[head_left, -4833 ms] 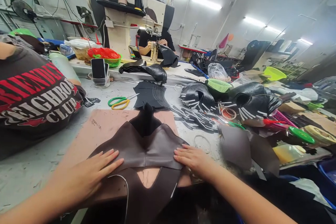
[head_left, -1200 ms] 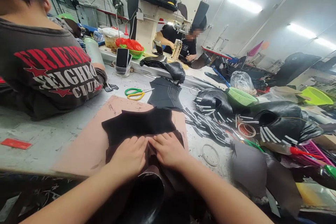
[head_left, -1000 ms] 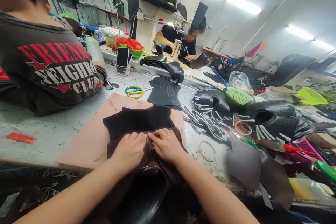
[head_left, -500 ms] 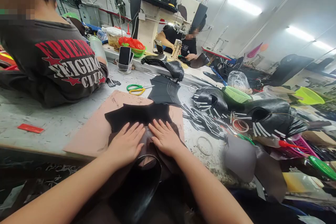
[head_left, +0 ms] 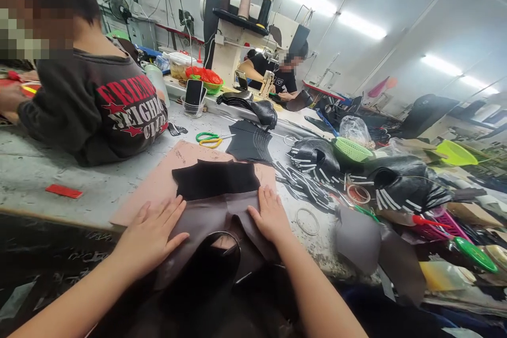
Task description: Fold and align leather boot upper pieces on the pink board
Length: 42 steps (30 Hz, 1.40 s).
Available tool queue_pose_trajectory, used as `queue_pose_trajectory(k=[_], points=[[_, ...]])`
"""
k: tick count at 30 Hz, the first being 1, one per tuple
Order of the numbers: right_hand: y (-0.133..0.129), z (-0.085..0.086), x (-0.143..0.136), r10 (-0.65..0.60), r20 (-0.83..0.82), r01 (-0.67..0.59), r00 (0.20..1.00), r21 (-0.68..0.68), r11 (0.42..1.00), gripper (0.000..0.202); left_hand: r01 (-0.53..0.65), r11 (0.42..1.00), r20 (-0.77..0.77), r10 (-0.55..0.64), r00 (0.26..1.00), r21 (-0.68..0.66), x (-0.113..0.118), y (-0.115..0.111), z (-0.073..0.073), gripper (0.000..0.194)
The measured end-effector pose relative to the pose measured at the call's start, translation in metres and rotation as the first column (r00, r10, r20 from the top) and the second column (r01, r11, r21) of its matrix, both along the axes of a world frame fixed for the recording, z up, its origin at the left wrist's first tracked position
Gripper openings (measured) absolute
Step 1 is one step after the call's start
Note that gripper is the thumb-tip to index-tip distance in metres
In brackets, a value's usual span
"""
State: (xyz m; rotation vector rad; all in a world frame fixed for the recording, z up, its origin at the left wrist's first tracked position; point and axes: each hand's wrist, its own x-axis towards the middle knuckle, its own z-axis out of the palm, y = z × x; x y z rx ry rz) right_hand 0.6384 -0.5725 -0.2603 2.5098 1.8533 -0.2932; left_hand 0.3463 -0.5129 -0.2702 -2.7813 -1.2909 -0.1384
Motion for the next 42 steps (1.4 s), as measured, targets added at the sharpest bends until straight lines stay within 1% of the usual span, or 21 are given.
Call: queue_pose_trajectory(k=[3, 4, 5, 6, 7, 8, 9, 11, 13, 15, 18, 22, 25, 27, 28, 31, 33, 35, 37, 39, 42], points=[[-0.015, 0.01, 0.005, -0.087, 0.042, 0.087, 0.995, 0.012, 0.996, 0.071, -0.023, 0.996, 0.021, 0.021, 1.0, 0.092, -0.028, 0.004, 0.011, 0.053], [-0.02, 0.015, 0.003, -0.061, 0.031, 0.06, 0.998, 0.034, 0.998, 0.068, -0.03, 0.991, 0.052, 0.024, 0.998, 0.132, -0.032, 0.006, 0.018, 0.052], [-0.025, 0.021, 0.0, 0.012, 0.002, -0.012, 1.0, 0.07, 0.998, 0.064, -0.03, 0.986, 0.089, 0.016, 0.996, 0.162, -0.03, 0.008, 0.025, 0.052], [-0.028, 0.026, -0.005, 0.128, -0.037, -0.123, 0.991, 0.118, 0.985, 0.062, -0.004, 0.987, 0.117, -0.015, 0.993, 0.16, -0.024, 0.011, 0.033, 0.051], [-0.03, 0.031, -0.012, 0.268, -0.069, -0.252, 0.961, 0.175, 0.952, 0.061, 0.035, 0.991, 0.14, -0.054, 0.989, 0.132, -0.012, 0.014, 0.04, 0.051], [-0.029, 0.034, -0.02, 0.404, -0.077, -0.379, 0.911, 0.229, 0.897, 0.059, 0.122, 0.99, 0.137, -0.13, 0.982, 0.067, 0.005, 0.017, 0.044, 0.05], [-0.026, 0.035, -0.029, 0.513, -0.044, -0.485, 0.857, 0.265, 0.833, 0.054, 0.256, 0.964, 0.099, -0.249, 0.963, -0.066, 0.023, 0.02, 0.047, 0.051], [-0.014, 0.03, -0.045, 0.615, 0.092, -0.615, 0.783, 0.263, 0.743, 0.034, 0.401, 0.898, 0.083, -0.393, 0.916, -0.178, 0.06, 0.026, 0.045, 0.05], [0.0, 0.021, -0.054, 0.613, 0.227, -0.653, 0.757, 0.223, 0.724, 0.015, 0.482, 0.841, 0.081, -0.478, 0.875, -0.244, 0.086, 0.03, 0.036, 0.047], [0.01, 0.011, -0.057, 0.593, 0.295, -0.656, 0.749, 0.213, 0.724, 0.014, 0.515, 0.81, 0.083, -0.514, 0.854, -0.278, 0.097, 0.033, 0.027, 0.046], [0.011, 0.004, -0.053, 0.603, 0.34, -0.686, 0.722, 0.238, 0.687, 0.015, 0.518, 0.797, 0.084, -0.52, 0.85, -0.311, 0.094, 0.033, 0.021, 0.052], [-0.001, 0.006, -0.048, 0.631, 0.373, -0.732, 0.68, 0.3, 0.612, 0.017, 0.509, 0.781, 0.075, -0.52, 0.851, -0.362, 0.087, 0.031, 0.023, 0.057], [-0.007, 0.005, -0.048, 0.61, 0.393, -0.725, 0.688, 0.354, 0.59, 0.024, 0.506, 0.776, 0.075, -0.519, 0.851, -0.376, 0.087, 0.03, 0.023, 0.058], [-0.009, 0.002, -0.051, 0.572, 0.401, -0.698, 0.715, 0.387, 0.602, 0.026, 0.51, 0.776, 0.079, -0.521, 0.85, -0.372, 0.087, 0.03, 0.022, 0.058], [-0.01, -0.001, -0.053, 0.533, 0.401, -0.666, 0.745, 0.408, 0.624, 0.024, 0.514, 0.775, 0.082, -0.523, 0.848, -0.368, 0.088, 0.03, 0.022, 0.058], [-0.012, -0.006, -0.059, 0.336, 0.342, -0.466, 0.878, 0.449, 0.762, 0.018, 0.536, 0.77, 0.095, -0.539, 0.837, -0.347, 0.086, 0.026, 0.019, 0.059], [-0.012, -0.006, -0.063, 0.23, 0.267, -0.324, 0.936, 0.389, 0.862, 0.023, 0.546, 0.767, 0.103, -0.546, 0.831, -0.336, 0.081, 0.022, 0.017, 0.054], [-0.013, -0.002, -0.067, 0.194, 0.2, -0.245, 0.96, 0.271, 0.931, 0.022, 0.539, 0.773, 0.105, -0.537, 0.837, -0.336, 0.072, 0.018, 0.015, 0.049], [-0.013, 0.005, -0.069, 0.166, 0.151, -0.191, 0.975, 0.17, 0.967, 0.021, 0.514, 0.791, 0.109, -0.51, 0.854, -0.333, 0.058, 0.017, 0.011, 0.052], [-0.012, 0.011, -0.07, 0.146, 0.119, -0.159, 0.982, 0.103, 0.982, 0.021, 0.485, 0.818, 0.13, -0.469, 0.874, -0.308, 0.04, 0.018, 0.004, 0.061], [-0.012, 0.016, -0.069, 0.139, 0.092, -0.145, 0.986, 0.064, 0.987, 0.02, 0.436, 0.865, 0.173, -0.403, 0.899, -0.248, 0.009, 0.022, -0.01, 0.066]])
